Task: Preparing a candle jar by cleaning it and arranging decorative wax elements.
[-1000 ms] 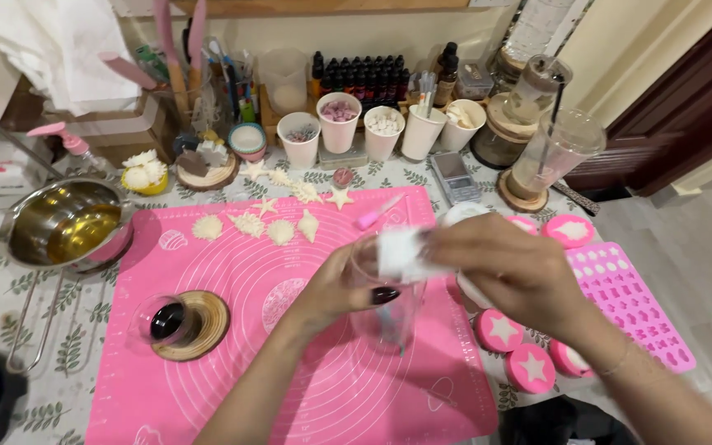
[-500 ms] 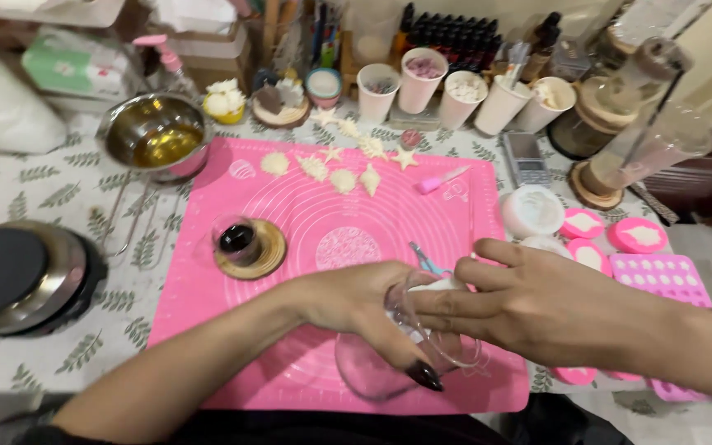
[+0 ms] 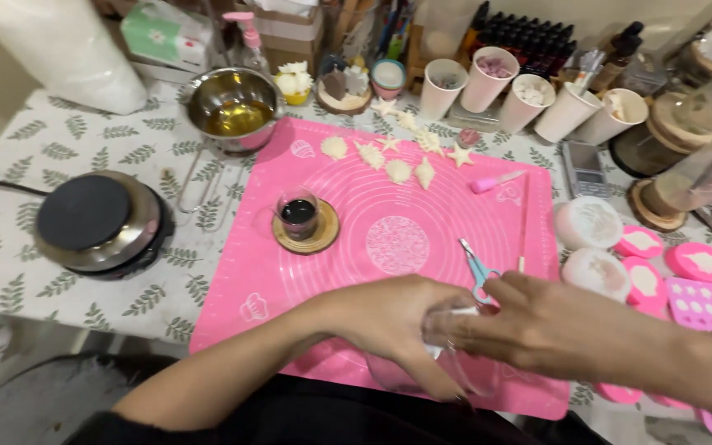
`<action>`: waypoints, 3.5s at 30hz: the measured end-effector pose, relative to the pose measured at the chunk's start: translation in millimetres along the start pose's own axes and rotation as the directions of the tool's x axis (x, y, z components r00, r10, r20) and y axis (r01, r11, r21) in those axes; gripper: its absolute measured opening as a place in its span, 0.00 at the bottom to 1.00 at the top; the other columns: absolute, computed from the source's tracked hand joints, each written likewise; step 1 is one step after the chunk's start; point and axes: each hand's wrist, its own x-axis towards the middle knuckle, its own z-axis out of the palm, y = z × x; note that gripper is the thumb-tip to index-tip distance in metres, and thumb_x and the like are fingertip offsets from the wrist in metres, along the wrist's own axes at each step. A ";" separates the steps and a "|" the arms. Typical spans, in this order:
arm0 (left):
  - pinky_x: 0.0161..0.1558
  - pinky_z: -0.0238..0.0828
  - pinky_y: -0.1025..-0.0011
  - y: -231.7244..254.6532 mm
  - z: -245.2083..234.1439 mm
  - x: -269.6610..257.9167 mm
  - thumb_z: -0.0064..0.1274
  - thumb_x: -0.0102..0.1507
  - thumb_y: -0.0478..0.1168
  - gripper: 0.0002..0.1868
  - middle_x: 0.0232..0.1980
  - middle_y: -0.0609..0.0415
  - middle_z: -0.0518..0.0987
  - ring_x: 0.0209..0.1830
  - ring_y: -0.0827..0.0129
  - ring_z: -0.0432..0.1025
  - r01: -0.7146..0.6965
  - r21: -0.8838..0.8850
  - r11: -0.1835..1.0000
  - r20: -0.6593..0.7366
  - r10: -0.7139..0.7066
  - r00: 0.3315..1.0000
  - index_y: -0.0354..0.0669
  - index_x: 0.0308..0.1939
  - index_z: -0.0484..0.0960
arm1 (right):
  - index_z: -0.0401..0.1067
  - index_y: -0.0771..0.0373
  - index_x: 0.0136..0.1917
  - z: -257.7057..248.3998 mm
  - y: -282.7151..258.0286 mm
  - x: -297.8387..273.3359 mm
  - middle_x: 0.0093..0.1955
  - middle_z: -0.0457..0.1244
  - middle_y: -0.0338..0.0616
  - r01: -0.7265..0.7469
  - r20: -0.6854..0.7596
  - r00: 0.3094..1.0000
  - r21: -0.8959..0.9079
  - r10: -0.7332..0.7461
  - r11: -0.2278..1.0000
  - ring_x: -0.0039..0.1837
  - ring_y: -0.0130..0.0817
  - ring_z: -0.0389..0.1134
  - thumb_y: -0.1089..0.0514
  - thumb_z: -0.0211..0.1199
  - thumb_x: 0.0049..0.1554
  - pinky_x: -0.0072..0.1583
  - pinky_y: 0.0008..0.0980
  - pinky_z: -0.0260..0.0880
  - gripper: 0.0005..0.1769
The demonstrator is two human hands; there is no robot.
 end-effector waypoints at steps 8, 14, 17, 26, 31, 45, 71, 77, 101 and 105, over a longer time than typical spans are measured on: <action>0.48 0.73 0.62 6.6 16.8 -19.7 0.69 0.42 0.55 0.41 0.45 0.47 0.82 0.45 0.55 0.77 -0.042 0.333 0.942 -0.117 0.085 0.990 0.36 0.54 0.76 | 0.73 0.62 0.47 30.8 -35.8 33.4 0.47 0.63 0.45 -0.313 0.379 0.896 0.165 0.233 0.935 0.41 0.45 0.70 0.58 0.59 0.55 0.40 0.43 0.71 0.08; 0.59 0.66 0.55 -23.0 49.0 -29.1 0.68 0.45 0.47 0.41 0.55 0.45 0.78 0.57 0.51 0.72 -0.089 0.585 0.806 -0.335 0.340 0.879 0.34 0.60 0.73 | 0.73 0.59 0.44 29.5 -37.1 50.3 0.43 0.69 0.49 -0.576 0.583 0.763 0.417 0.279 0.703 0.46 0.50 0.71 0.58 0.64 0.52 0.49 0.45 0.72 0.06; 0.60 0.65 0.54 -21.9 50.1 -27.8 0.66 0.49 0.47 0.40 0.56 0.44 0.77 0.58 0.52 0.71 -0.087 0.664 0.743 -0.400 0.451 0.798 0.32 0.61 0.72 | 0.76 0.60 0.45 40.8 -36.0 43.2 0.41 0.69 0.50 -0.480 0.414 0.874 0.649 0.256 0.590 0.47 0.52 0.71 0.57 0.68 0.46 0.50 0.45 0.71 0.12; 0.64 0.67 0.56 -41.9 57.4 -5.4 0.61 0.61 0.46 0.34 0.61 0.44 0.76 0.61 0.54 0.71 0.076 0.819 0.569 -0.500 0.642 0.581 0.30 0.66 0.70 | 0.73 0.64 0.55 18.1 -40.5 49.6 0.27 0.64 0.46 -0.695 0.739 0.605 0.672 0.297 -0.256 0.25 0.34 0.65 0.58 0.60 0.58 0.34 0.42 0.74 0.13; 0.64 0.69 0.54 -35.4 42.6 2.6 0.61 0.57 0.41 0.40 0.61 0.44 0.76 0.60 0.53 0.73 0.186 0.763 0.620 -0.598 0.565 0.568 0.29 0.70 0.65 | 0.72 0.66 0.60 39.5 -34.9 37.6 0.29 0.66 0.46 -0.364 0.616 0.690 0.750 0.381 -0.552 0.27 0.32 0.70 0.56 0.52 0.63 0.42 0.39 0.83 0.17; 0.35 0.82 0.58 -37.2 -8.9 -5.6 0.28 0.63 0.74 0.45 0.44 0.43 0.80 0.33 0.57 0.79 0.159 -0.755 0.636 -0.007 -0.251 0.968 0.46 0.72 0.59 | 0.60 0.49 0.79 2.6 -30.4 26.8 0.79 0.55 0.34 -0.508 0.016 0.858 0.168 0.513 0.845 0.36 0.40 0.69 0.66 0.55 0.52 0.32 0.37 0.71 0.42; 0.64 0.73 0.66 -35.7 -10.0 -10.0 0.71 0.56 0.61 0.51 0.67 0.49 0.75 0.65 0.66 0.72 -0.485 -0.152 0.861 -0.528 0.344 0.776 0.39 0.72 0.64 | 0.74 0.60 0.72 10.5 -18.6 -0.5 0.18 0.58 0.44 -0.137 0.500 0.705 0.792 0.502 -0.596 0.17 0.29 0.57 0.70 0.52 0.63 0.21 0.28 0.59 0.26; 0.61 0.72 0.68 -33.7 -20.4 -19.2 0.67 0.52 0.61 0.50 0.61 0.48 0.81 0.60 0.63 0.76 -0.008 -0.640 0.769 -0.093 -0.067 0.993 0.34 0.71 0.73 | 0.71 0.60 0.69 -4.9 -35.4 24.7 0.64 0.71 0.50 -0.174 -0.151 0.870 0.796 0.469 0.580 0.62 0.48 0.75 0.71 0.59 0.55 0.61 0.39 0.77 0.29; 0.53 0.79 0.64 -68.9 25.4 -13.5 0.76 0.51 0.52 0.47 0.62 0.42 0.72 0.59 0.50 0.73 -0.012 0.786 0.619 -0.467 0.605 0.645 0.41 0.67 0.68 | 0.73 0.71 0.64 82.1 -40.3 -47.1 0.25 0.62 0.38 0.192 0.667 0.359 0.632 0.653 -0.751 0.18 0.18 0.52 0.65 0.56 0.63 0.21 0.22 0.53 0.17; 0.58 0.78 0.63 -68.9 28.2 -16.4 0.76 0.52 0.49 0.47 0.64 0.43 0.71 0.61 0.53 0.73 -0.016 0.741 0.672 -0.558 0.628 0.543 0.42 0.68 0.64 | 0.74 0.65 0.58 72.0 -39.4 -47.8 0.29 0.65 0.34 0.582 0.387 0.206 0.690 0.899 -0.431 0.21 0.16 0.58 0.64 0.59 0.64 0.23 0.18 0.57 0.10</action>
